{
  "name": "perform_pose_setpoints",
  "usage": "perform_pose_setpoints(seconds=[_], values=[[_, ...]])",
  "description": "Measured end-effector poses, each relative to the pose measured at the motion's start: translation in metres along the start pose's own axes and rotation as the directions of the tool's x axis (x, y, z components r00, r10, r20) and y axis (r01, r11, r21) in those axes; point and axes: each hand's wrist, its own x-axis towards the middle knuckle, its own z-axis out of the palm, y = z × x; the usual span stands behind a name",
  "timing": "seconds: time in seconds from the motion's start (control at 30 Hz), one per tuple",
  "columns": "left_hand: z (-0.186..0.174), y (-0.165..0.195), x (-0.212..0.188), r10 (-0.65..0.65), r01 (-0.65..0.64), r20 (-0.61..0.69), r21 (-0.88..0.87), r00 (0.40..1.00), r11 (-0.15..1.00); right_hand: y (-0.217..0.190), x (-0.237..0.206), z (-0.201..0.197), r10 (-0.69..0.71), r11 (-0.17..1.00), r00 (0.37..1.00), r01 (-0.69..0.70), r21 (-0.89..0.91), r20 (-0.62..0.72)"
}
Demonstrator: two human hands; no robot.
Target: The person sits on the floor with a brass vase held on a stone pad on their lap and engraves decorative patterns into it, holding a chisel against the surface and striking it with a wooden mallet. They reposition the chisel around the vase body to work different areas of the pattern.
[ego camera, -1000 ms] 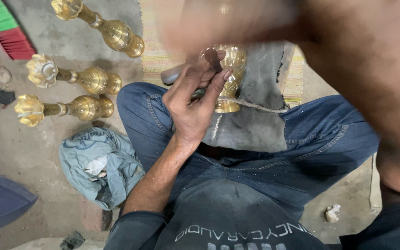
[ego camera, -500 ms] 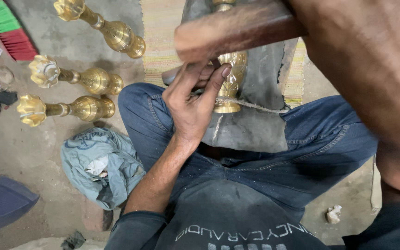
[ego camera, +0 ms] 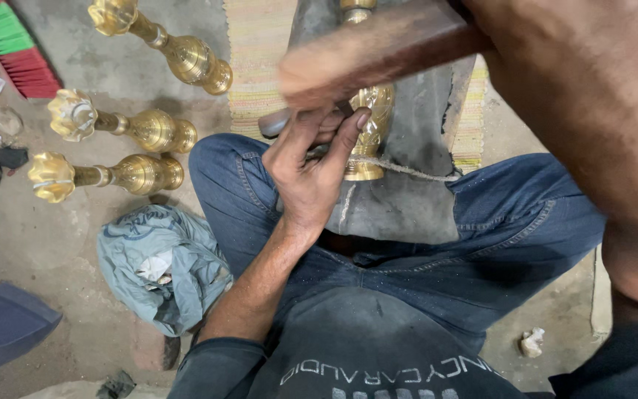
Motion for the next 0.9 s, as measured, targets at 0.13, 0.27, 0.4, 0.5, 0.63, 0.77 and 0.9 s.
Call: perform_pose_setpoints(seconds=[0.13, 0.27, 0.4, 0.5, 0.63, 0.77, 0.9], values=[[0.0, 0.003, 0.002, -0.013, 0.013, -0.005, 0.016, 1.0, 1.0, -0.001, 0.005, 0.001, -0.02, 0.997, 1.0, 0.02, -0.07, -0.002], [-0.002, 0.008, 0.005, -0.013, 0.014, 0.027, -0.041, 1.0, 0.999, 0.003, 0.005, 0.009, -0.044, 0.998, 0.997, 0.041, -0.049, -0.057], [-0.003, 0.011, 0.007, -0.042, 0.042, 0.026, 0.017, 0.999, 0.999, 0.006, -0.004, 0.011, -0.002, 0.998, 0.999, 0.004, 0.063, -0.034], [-0.002, 0.011, 0.006, -0.041, 0.042, 0.051, -0.009, 0.998, 0.999, 0.004, -0.007, 0.01, 0.027, 0.987, 0.999, -0.021, 0.158, -0.041], [0.001, 0.007, 0.005, -0.065, 0.065, -0.017, -0.006, 0.998, 0.998, 0.0, -0.002, 0.005, 0.068, 0.979, 0.998, -0.069, 0.194, 0.012], [0.0, 0.006, 0.001, -0.061, 0.061, -0.008, -0.037, 0.998, 0.997, 0.001, -0.001, 0.004, 0.087, 0.985, 0.992, -0.1, 0.144, 0.091], [0.0, 0.009, 0.0, -0.004, 0.006, -0.028, 0.043, 1.0, 0.999, 0.006, -0.007, 0.015, 0.05, 0.993, 0.999, -0.051, 0.106, 0.009]])
